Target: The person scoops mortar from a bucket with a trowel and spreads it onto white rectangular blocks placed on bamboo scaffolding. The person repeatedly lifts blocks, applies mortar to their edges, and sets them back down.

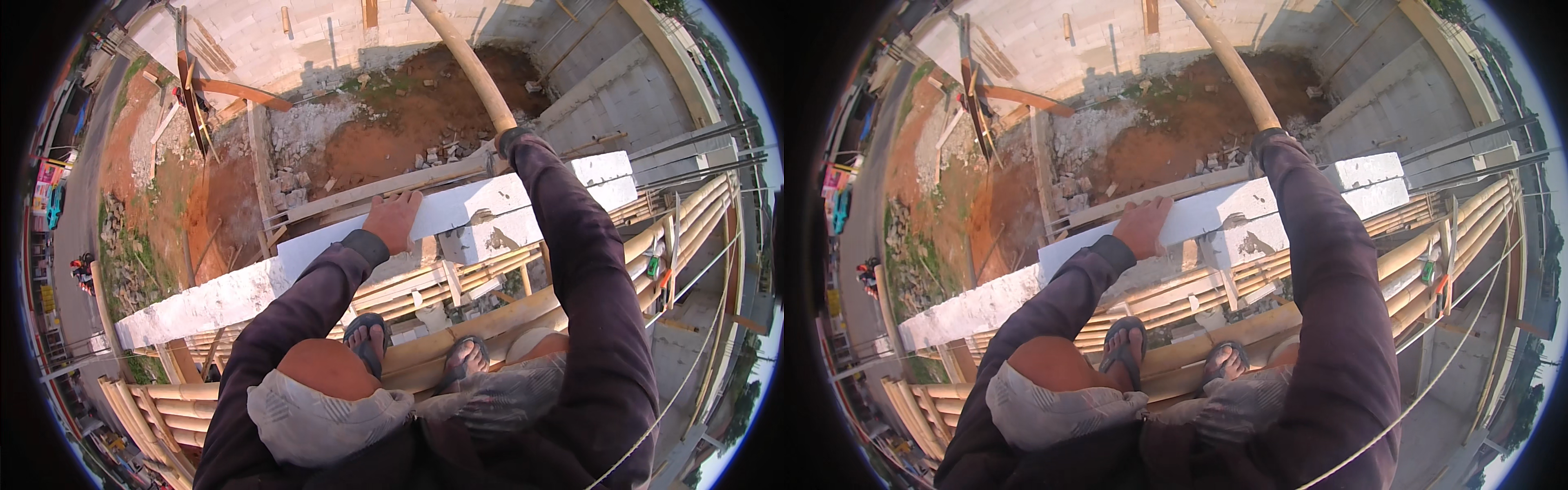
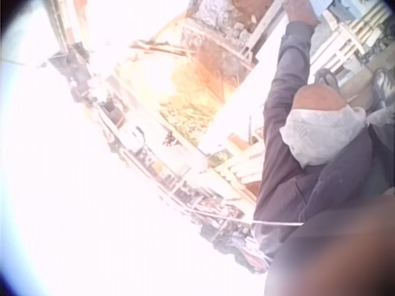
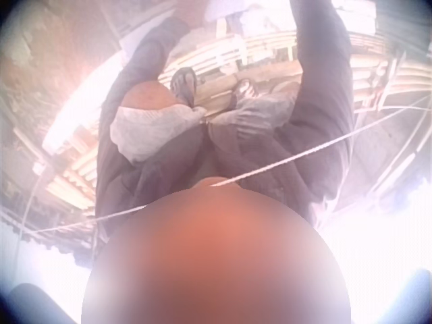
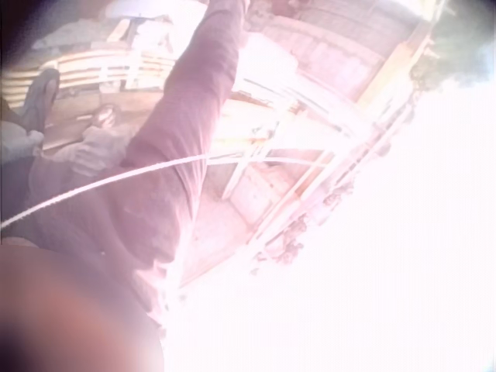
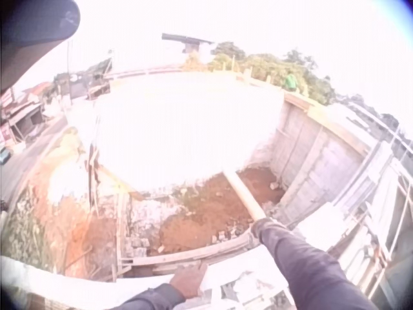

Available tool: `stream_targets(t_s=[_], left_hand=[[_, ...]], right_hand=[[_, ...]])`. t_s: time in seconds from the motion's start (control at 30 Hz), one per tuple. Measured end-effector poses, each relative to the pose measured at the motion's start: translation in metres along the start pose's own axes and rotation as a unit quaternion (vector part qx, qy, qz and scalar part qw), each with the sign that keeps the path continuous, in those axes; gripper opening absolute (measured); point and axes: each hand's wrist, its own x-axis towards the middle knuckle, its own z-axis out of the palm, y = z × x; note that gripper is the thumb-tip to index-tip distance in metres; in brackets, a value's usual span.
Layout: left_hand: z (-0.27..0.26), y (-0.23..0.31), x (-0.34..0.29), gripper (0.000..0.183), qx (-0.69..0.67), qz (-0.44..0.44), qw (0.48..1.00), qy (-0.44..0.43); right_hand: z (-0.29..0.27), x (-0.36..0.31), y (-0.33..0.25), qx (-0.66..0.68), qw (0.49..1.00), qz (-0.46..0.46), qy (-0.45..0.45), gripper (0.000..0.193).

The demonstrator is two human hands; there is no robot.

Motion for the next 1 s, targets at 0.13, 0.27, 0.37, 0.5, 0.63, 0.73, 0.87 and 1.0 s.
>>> stream_targets(t_s=[0.13,0.27,0.37,0.5,0.63,0.73,0.87,1.0], left_hand=[[0.000,-0.001,0.000,0.087,0.000,-0.010,1.000,-0.005],[0.003,-0.002,0.000,0.085,-0.009,0.003,1.000,0.010],[0.005,-0.002,-0.001,0.084,-0.012,0.000,1.000,0.004],[0.005,-0.003,-0.001,0.084,-0.002,0.009,0.999,0.032],[0.005,-0.002,0.000,0.084,-0.011,-0.002,1.000,0.007],[0.006,-0.002,0.000,0.084,-0.006,-0.001,1.000,0.016],[0.008,-0.004,0.001,0.083,-0.003,0.002,1.000,0.031],[0.007,-0.004,0.002,0.083,-0.004,0.004,1.000,0.018]], right_hand=[[-0.017,-0.010,-0.010,-0.070,0.996,-0.053,0.006,0.035],[-0.018,-0.012,-0.023,-0.100,0.991,-0.085,-0.025,0.033],[-0.010,-0.011,-0.027,-0.086,0.987,-0.136,0.023,0.030],[0.000,0.006,-0.016,0.031,0.999,-0.029,-0.024,0.033],[0.017,0.015,-0.009,0.215,0.975,0.044,0.017,0.040],[0.013,0.003,-0.017,0.132,0.991,0.009,0.001,0.036],[-0.016,-0.040,-0.017,-0.010,0.997,-0.071,0.019,0.030],[-0.043,-0.095,0.035,0.002,0.989,-0.092,0.118,0.025]])
